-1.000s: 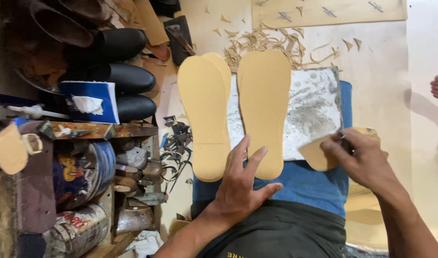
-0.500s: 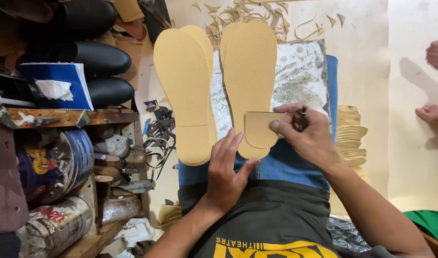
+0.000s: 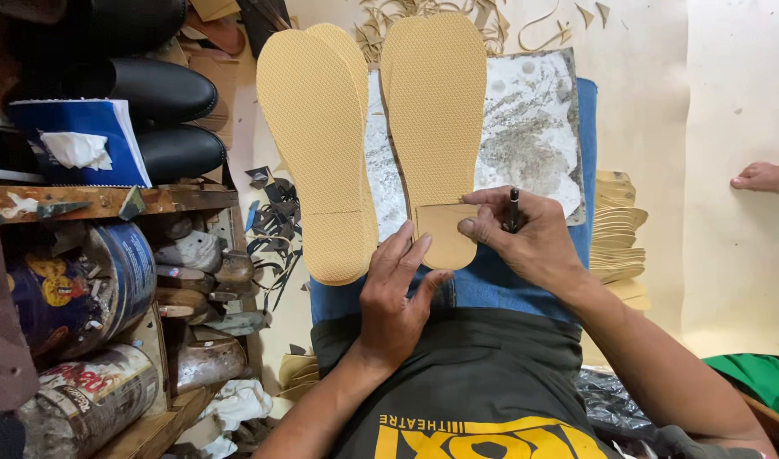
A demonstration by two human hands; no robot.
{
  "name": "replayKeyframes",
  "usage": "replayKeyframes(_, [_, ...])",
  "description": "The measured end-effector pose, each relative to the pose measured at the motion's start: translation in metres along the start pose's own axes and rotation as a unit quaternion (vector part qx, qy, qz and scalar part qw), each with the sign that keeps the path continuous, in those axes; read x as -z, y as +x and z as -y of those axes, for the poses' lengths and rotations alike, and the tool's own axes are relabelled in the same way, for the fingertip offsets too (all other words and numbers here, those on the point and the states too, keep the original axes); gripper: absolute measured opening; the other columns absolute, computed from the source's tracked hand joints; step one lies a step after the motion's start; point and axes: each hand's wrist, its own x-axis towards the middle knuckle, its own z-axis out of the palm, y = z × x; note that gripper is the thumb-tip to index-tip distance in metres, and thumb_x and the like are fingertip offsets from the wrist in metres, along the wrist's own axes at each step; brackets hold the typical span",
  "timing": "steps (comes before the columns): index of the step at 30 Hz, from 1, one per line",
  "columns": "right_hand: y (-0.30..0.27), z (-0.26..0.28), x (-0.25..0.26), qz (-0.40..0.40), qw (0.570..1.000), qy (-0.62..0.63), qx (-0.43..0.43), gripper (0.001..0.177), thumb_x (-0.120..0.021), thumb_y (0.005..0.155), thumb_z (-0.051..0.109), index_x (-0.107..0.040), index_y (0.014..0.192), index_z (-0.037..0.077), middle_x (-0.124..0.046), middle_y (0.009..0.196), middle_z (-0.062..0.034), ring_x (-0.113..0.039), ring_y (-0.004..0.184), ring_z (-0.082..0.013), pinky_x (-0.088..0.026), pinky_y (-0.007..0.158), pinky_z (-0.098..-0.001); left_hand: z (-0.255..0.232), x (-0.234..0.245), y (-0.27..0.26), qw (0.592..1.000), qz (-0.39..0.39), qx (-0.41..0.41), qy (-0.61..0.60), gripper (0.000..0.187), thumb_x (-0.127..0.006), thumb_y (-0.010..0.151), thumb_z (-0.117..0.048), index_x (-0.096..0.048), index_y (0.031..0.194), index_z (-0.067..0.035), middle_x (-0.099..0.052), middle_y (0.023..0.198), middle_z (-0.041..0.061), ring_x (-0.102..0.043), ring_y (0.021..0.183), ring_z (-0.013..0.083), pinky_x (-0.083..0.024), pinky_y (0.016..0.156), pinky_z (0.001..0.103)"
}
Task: The person uses a small template and a pen to trace a curved line on the heel area of several stacked shoe insoles. They repeatedly align the template, trace the outline, and move to the next insole in the stack.
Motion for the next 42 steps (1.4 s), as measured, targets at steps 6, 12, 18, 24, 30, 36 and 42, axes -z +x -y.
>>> replayKeyframes(6, [0.000,-0.012,-0.001,0.011,1.000,0.008,0.013,0.038,-0.091,0.085,0.006,-0.077,0.120,-0.002,-0.067,0.073,-0.0043,-0.061,0.062,-0.0060,-0.047,0.056,-0.0198,0.009,-0.001,-0.003,1.000,0.019,0.015,0.002,0.045,-0.080,0.098,-0.021,-0.067,0.140,-0.012,-0.054,0.151,0.014,-0.054,0.141,0.0425,-0.061,0.108,0.050])
replayKeyframes(12, [-0.010,-0.002,-0.003,-0.033,0.995,-0.074,0.057,0.042,-0.088,0.090,0.012,-0.076,0.130,0.000,-0.073,0.082,-0.0117,-0.061,0.061,-0.0127,-0.046,0.055,-0.0269,-0.001,0.005,0.002,0.999,0.039,0.025,-0.002,0.042,-0.075,0.102,-0.019,-0.066,0.141,-0.008,-0.051,0.151,0.018,-0.050,0.143,0.0477,-0.061,0.108,0.055])
replayKeyframes(18, [-0.044,0.002,0.001,-0.007,0.958,-0.150,0.246,0.040,-0.086,0.084,0.005,-0.082,0.123,0.011,-0.074,0.119,-0.0237,-0.064,0.056,-0.0141,-0.055,0.054,-0.0301,0.009,0.000,-0.001,0.999,0.010,-0.028,0.040,0.046,-0.084,0.094,-0.025,-0.071,0.135,-0.008,-0.059,0.148,0.020,-0.059,0.137,0.0435,-0.058,0.109,0.054])
replayKeyframes(24, [-0.051,-0.010,-0.006,-0.048,0.941,-0.188,0.277,0.033,-0.083,0.089,0.005,-0.082,0.121,0.010,-0.074,0.128,-0.0183,-0.063,0.049,-0.0144,-0.051,0.046,-0.0298,0.009,-0.002,-0.002,0.998,-0.016,-0.044,0.045,0.046,-0.088,0.091,-0.024,-0.074,0.132,-0.009,-0.063,0.147,0.018,-0.063,0.134,0.0409,-0.060,0.106,0.052])
replayKeyframes(30, [-0.047,-0.002,-0.005,-0.031,0.949,-0.181,0.256,0.032,-0.085,0.086,0.006,-0.083,0.117,0.012,-0.076,0.131,-0.0185,-0.069,0.054,-0.0206,-0.053,0.051,-0.0335,0.011,-0.004,-0.002,0.996,-0.025,-0.065,0.063,0.042,-0.087,0.091,-0.023,-0.075,0.127,-0.004,-0.064,0.144,0.020,-0.064,0.133,0.0413,-0.058,0.107,0.052])
replayKeyframes(36, [-0.042,0.014,-0.006,-0.017,0.957,-0.158,0.243,0.030,-0.086,0.085,0.006,-0.083,0.114,0.010,-0.076,0.131,-0.0182,-0.068,0.054,-0.0164,-0.055,0.050,-0.0320,0.008,-0.006,-0.002,0.997,-0.042,-0.048,0.042,0.043,-0.088,0.090,-0.023,-0.076,0.128,-0.005,-0.065,0.144,0.019,-0.065,0.131,0.0405,-0.059,0.106,0.051])
replayKeyframes(42, [-0.040,0.010,-0.004,-0.008,0.964,-0.153,0.218,0.032,-0.088,0.081,0.004,-0.084,0.112,0.012,-0.077,0.130,-0.0166,-0.066,0.050,-0.0147,-0.055,0.046,-0.0304,0.009,-0.005,-0.001,0.999,-0.040,-0.035,0.013,0.041,-0.088,0.090,-0.021,-0.076,0.125,-0.005,-0.066,0.142,0.019,-0.065,0.131,0.0413,-0.058,0.105,0.053])
